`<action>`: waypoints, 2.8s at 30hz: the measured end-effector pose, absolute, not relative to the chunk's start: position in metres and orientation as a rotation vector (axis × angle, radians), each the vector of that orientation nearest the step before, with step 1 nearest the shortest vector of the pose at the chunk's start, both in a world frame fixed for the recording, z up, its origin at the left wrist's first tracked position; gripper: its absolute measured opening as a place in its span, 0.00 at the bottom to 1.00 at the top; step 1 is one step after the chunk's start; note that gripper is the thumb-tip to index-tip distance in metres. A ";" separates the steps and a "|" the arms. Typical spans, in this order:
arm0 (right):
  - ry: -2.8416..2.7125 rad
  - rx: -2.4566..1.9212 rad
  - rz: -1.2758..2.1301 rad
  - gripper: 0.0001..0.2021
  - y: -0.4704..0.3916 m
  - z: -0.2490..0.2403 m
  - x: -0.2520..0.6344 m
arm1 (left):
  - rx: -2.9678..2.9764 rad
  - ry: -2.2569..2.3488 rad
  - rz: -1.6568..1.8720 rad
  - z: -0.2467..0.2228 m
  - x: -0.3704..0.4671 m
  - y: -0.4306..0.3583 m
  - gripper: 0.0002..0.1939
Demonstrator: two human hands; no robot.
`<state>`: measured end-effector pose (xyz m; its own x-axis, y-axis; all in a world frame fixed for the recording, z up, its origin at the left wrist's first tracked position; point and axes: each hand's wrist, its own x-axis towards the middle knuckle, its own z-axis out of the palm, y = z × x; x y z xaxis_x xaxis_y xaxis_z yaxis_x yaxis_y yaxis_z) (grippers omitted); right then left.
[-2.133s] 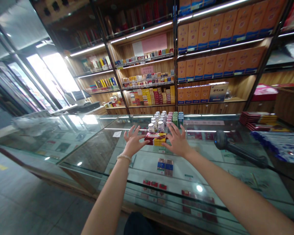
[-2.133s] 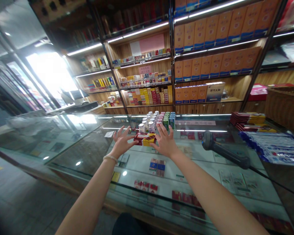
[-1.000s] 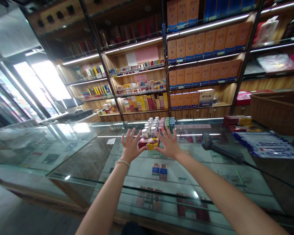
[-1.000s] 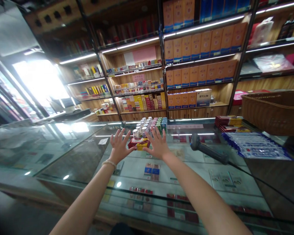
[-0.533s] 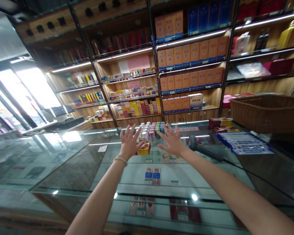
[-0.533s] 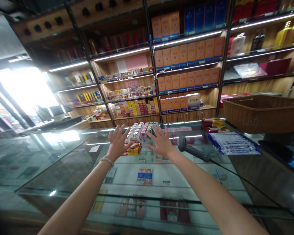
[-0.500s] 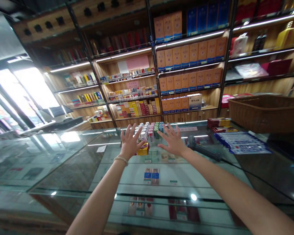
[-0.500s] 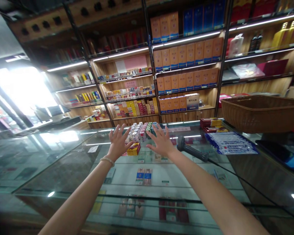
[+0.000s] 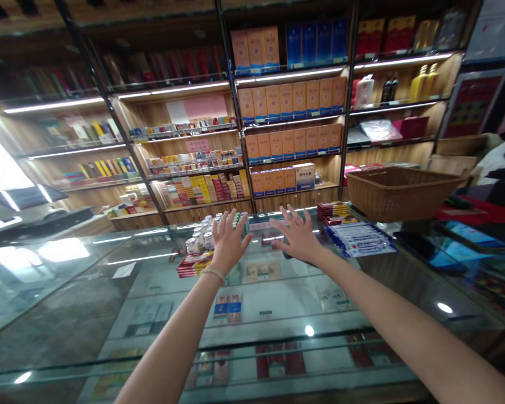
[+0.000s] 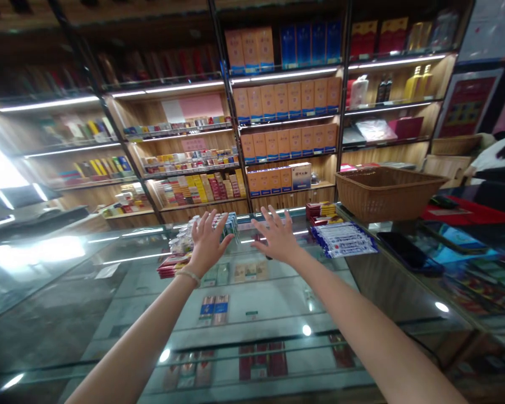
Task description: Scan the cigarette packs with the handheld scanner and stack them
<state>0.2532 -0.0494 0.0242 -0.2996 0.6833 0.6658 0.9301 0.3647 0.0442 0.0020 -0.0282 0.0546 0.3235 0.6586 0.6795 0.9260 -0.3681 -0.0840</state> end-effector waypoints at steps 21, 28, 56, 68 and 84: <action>-1.845 -1.634 -0.757 0.27 -0.041 0.027 0.428 | -2.184 -1.356 -0.786 0.049 0.172 -0.018 0.31; -1.799 -1.742 -0.808 0.27 -0.030 0.021 0.481 | -2.273 -1.380 -0.795 0.049 0.228 -0.002 0.30; -1.719 -1.981 -0.704 0.30 0.010 -0.027 0.515 | -2.448 -1.733 -0.608 0.007 0.318 0.051 0.30; -1.767 -2.040 -0.634 0.36 0.015 -0.031 0.518 | -2.463 -1.720 -0.529 -0.005 0.326 0.054 0.32; -1.785 -2.088 -0.479 0.34 0.016 -0.032 0.519 | -2.567 -1.685 -0.468 -0.004 0.325 0.058 0.28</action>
<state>0.5185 0.0158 -0.0316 0.1485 0.8696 0.4708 0.9885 -0.1437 -0.0462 0.3255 0.0584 -0.0041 0.3663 0.8910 0.2682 0.9018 -0.4110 0.1339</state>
